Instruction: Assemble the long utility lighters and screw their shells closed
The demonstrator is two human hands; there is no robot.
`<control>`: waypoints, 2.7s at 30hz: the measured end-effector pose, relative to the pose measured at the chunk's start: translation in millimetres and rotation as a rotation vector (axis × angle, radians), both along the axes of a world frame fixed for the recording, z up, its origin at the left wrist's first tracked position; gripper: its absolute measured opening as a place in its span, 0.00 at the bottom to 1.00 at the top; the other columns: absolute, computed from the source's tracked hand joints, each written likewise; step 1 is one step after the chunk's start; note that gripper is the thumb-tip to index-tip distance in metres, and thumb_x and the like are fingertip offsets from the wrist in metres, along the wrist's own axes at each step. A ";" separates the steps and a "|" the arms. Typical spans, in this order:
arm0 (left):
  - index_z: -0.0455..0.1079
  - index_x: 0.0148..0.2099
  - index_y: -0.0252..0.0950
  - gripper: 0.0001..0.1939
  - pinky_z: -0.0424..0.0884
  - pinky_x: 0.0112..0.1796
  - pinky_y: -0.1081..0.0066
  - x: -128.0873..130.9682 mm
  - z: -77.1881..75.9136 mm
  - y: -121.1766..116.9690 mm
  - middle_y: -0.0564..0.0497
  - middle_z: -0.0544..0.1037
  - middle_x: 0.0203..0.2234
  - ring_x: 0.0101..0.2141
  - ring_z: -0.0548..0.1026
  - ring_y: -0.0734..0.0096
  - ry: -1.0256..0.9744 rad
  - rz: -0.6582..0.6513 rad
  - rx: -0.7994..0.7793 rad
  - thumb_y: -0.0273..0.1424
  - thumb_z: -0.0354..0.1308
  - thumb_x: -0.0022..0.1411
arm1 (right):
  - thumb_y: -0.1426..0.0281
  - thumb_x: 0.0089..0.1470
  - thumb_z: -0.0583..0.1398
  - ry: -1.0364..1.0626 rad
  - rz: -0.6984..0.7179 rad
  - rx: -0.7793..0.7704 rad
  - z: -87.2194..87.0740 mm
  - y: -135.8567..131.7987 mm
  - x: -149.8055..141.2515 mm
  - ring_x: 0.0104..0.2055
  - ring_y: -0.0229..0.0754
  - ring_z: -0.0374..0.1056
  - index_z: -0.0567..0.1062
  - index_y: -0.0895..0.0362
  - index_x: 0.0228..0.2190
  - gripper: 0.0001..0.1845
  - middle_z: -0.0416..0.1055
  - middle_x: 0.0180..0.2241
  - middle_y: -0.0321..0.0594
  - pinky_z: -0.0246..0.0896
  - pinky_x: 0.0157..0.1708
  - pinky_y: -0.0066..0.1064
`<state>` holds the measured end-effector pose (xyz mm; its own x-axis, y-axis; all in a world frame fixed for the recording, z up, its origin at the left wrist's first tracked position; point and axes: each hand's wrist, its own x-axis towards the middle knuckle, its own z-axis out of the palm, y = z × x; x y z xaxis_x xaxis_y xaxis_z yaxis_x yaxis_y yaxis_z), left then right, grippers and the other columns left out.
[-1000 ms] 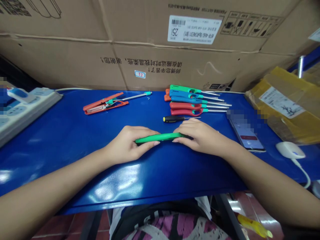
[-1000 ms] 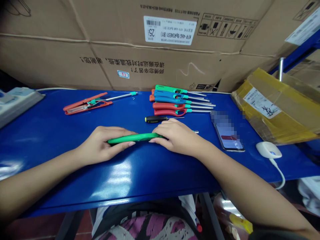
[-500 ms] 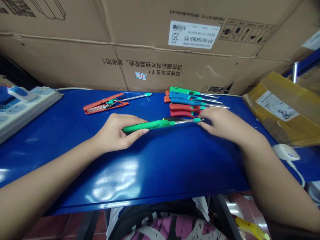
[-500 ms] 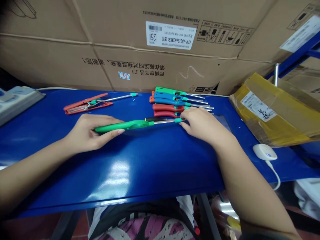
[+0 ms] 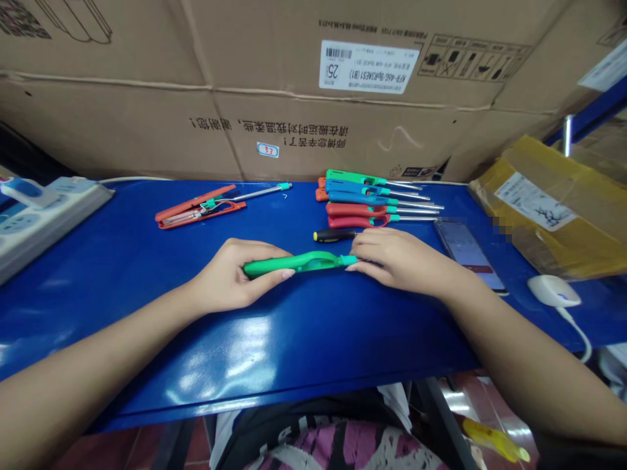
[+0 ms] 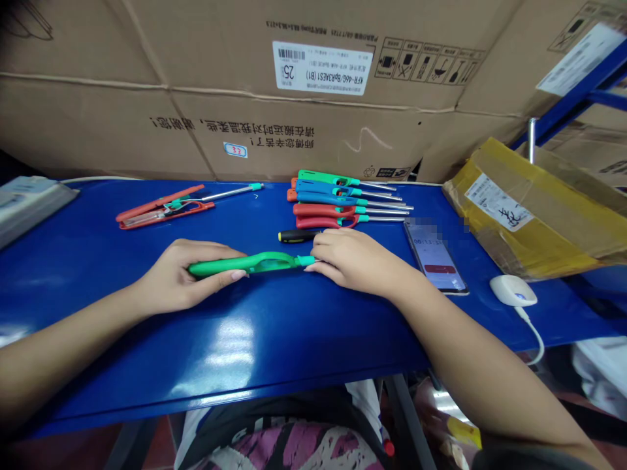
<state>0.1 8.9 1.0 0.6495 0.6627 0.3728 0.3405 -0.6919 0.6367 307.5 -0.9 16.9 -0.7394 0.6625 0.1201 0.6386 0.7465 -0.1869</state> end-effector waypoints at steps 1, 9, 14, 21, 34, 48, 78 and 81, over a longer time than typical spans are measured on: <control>0.81 0.43 0.37 0.11 0.75 0.33 0.76 0.5 -0.6 -0.4 0.48 0.85 0.35 0.31 0.81 0.70 -0.005 0.014 -0.033 0.37 0.63 0.65 | 0.62 0.68 0.56 0.001 -0.006 0.000 0.2 -0.6 -0.4 0.40 0.47 0.71 0.78 0.58 0.35 0.15 0.76 0.37 0.46 0.66 0.43 0.40; 0.78 0.32 0.34 0.14 0.64 0.17 0.80 5.4 0.5 -4.8 0.55 0.75 0.16 0.14 0.67 0.80 -0.080 0.086 -0.446 0.41 0.64 0.63 | 0.65 0.68 0.55 0.088 0.019 0.082 -4.3 -2.3 -1.6 0.42 0.47 0.74 0.78 0.59 0.43 0.14 0.79 0.39 0.46 0.64 0.44 0.38; 0.74 0.28 0.33 0.20 0.60 0.14 0.79 9.8 3.0 -7.0 0.53 0.74 0.15 0.12 0.63 0.81 -0.089 0.099 -0.666 0.43 0.62 0.64 | 0.66 0.68 0.54 0.104 0.063 0.216 -14.2 -1.2 -6.2 0.35 0.44 0.71 0.77 0.59 0.40 0.14 0.79 0.35 0.45 0.60 0.38 0.36; 0.73 0.26 0.32 0.21 0.56 0.13 0.79 12.3 4.2 -9.4 0.52 0.72 0.14 0.11 0.60 0.82 -0.127 0.117 -0.783 0.43 0.63 0.64 | 0.67 0.69 0.50 0.016 0.024 0.195 -20.7 -5.7 -10.1 0.30 0.43 0.66 0.75 0.61 0.36 0.17 0.75 0.31 0.45 0.56 0.33 0.35; 0.78 0.33 0.32 0.17 0.64 0.22 0.78 10.1 -1.7 -11.4 0.52 0.77 0.20 0.19 0.68 0.78 -0.069 0.146 -0.556 0.43 0.65 0.62 | 0.68 0.68 0.54 0.135 0.001 0.166 -31.3 -2.7 -10.3 0.34 0.44 0.71 0.76 0.61 0.41 0.12 0.75 0.34 0.46 0.61 0.33 0.33; 0.78 0.50 0.36 0.15 0.71 0.44 0.67 6.4 -16.9 -0.7 0.48 0.81 0.39 0.40 0.76 0.66 0.103 0.052 -0.012 0.38 0.65 0.64 | 0.72 0.61 0.57 0.303 -0.194 -0.062 -9.9 -4.2 -12.8 0.36 0.40 0.70 0.70 0.51 0.54 0.20 0.72 0.51 0.42 0.67 0.32 0.33; 0.77 0.45 0.34 0.13 0.69 0.30 0.73 1.4 -1.5 -14.7 0.50 0.74 0.35 0.28 0.72 0.73 0.256 0.036 -0.050 0.35 0.66 0.60 | 0.65 0.63 0.60 0.754 -0.291 0.076 -10.6 36.8 -90.3 0.49 0.49 0.76 0.72 0.52 0.47 0.11 0.77 0.47 0.44 0.74 0.47 0.42; 0.77 0.45 0.34 0.13 0.69 0.30 0.73 1.3 -2.6 -14.4 0.50 0.74 0.35 0.28 0.72 0.73 0.253 0.043 -0.057 0.35 0.66 0.60 | 0.66 0.63 0.60 0.709 -0.301 0.112 -11.3 37.6 -86.9 0.49 0.50 0.75 0.74 0.53 0.48 0.13 0.77 0.48 0.45 0.73 0.50 0.44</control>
